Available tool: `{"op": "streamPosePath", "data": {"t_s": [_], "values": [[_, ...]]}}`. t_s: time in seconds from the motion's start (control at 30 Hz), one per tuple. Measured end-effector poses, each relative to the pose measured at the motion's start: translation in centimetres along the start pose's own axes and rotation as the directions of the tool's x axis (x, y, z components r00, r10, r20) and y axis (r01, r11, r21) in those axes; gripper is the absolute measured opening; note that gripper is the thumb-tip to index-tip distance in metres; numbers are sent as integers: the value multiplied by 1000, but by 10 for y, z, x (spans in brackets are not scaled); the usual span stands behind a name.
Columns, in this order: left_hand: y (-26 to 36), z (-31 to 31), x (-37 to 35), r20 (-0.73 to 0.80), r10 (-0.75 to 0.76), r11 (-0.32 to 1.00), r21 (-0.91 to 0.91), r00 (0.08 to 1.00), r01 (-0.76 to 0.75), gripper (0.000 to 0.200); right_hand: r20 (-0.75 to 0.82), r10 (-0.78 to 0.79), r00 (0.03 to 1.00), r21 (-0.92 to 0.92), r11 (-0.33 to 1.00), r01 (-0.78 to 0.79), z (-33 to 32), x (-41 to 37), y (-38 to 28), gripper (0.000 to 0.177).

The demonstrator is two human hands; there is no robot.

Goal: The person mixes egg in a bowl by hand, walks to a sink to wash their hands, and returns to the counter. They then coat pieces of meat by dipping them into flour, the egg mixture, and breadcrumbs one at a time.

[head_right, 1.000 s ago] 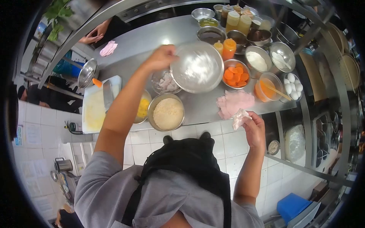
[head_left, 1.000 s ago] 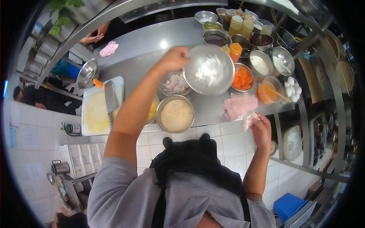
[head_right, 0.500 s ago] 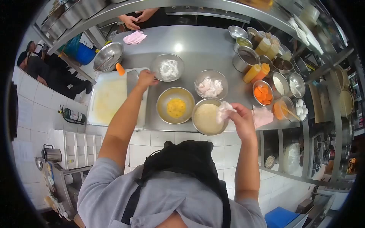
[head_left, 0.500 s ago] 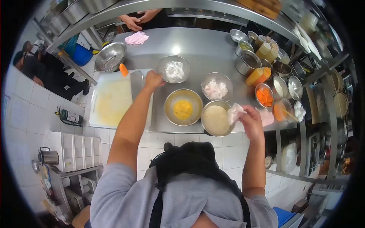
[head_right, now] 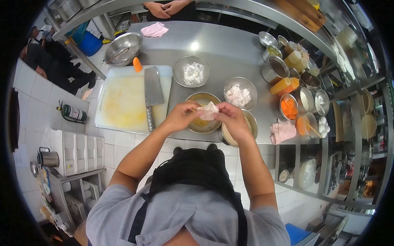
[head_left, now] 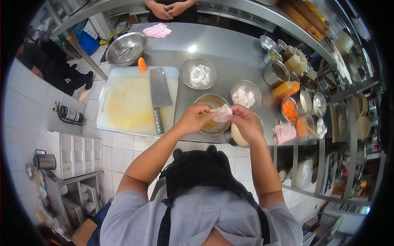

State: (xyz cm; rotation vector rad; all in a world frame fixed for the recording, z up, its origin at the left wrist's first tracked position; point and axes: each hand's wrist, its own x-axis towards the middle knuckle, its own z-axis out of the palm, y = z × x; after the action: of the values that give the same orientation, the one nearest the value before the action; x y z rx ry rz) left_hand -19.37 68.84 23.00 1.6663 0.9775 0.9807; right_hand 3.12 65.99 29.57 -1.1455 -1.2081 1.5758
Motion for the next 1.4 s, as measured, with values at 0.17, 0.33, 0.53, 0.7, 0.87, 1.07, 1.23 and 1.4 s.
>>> {"op": "streamPosePath", "data": {"t_s": [0.17, 0.33, 0.53, 0.7, 0.87, 1.07, 1.23, 1.4], "values": [[-9, -37, -16, -197, -161, 987, -15, 967, 162, 17, 88, 35, 996, -51, 998, -31, -8, 23, -3, 15], [-24, -124, -43, -545, -132, 986, 14, 828, 166, 13, 110, -106, 988, -665, 731, 152, -3, 62, 14, 17], [-112, -214, -84, -818, 45, 860, 324, 574, 394, 17, 488, -210, 847, -869, -26, 494, 10, 76, 79, 21], [-134, -217, -105, -816, 247, 564, 559, 522, 608, 28, 374, 302, 877, -892, 374, 252, 10, 91, 62, 17], [-131, -205, -99, -821, 213, 471, 561, 530, 681, 32, 330, 366, 870, -928, 295, 228, -2, 113, 43, 25], [-128, -202, -100, -810, 233, 447, 581, 538, 680, 31, 604, -34, 796, -796, -83, 600, -2, 104, 43, 37], [-129, -202, -97, -819, 224, 421, 570, 529, 705, 28, 730, 154, 666, -634, -214, 743, 6, 88, 61, 37], [-128, -202, -96, -820, 211, 408, 569, 532, 715, 28, 760, 155, 631, -561, -333, 758, 11, 101, 82, 23]]}}
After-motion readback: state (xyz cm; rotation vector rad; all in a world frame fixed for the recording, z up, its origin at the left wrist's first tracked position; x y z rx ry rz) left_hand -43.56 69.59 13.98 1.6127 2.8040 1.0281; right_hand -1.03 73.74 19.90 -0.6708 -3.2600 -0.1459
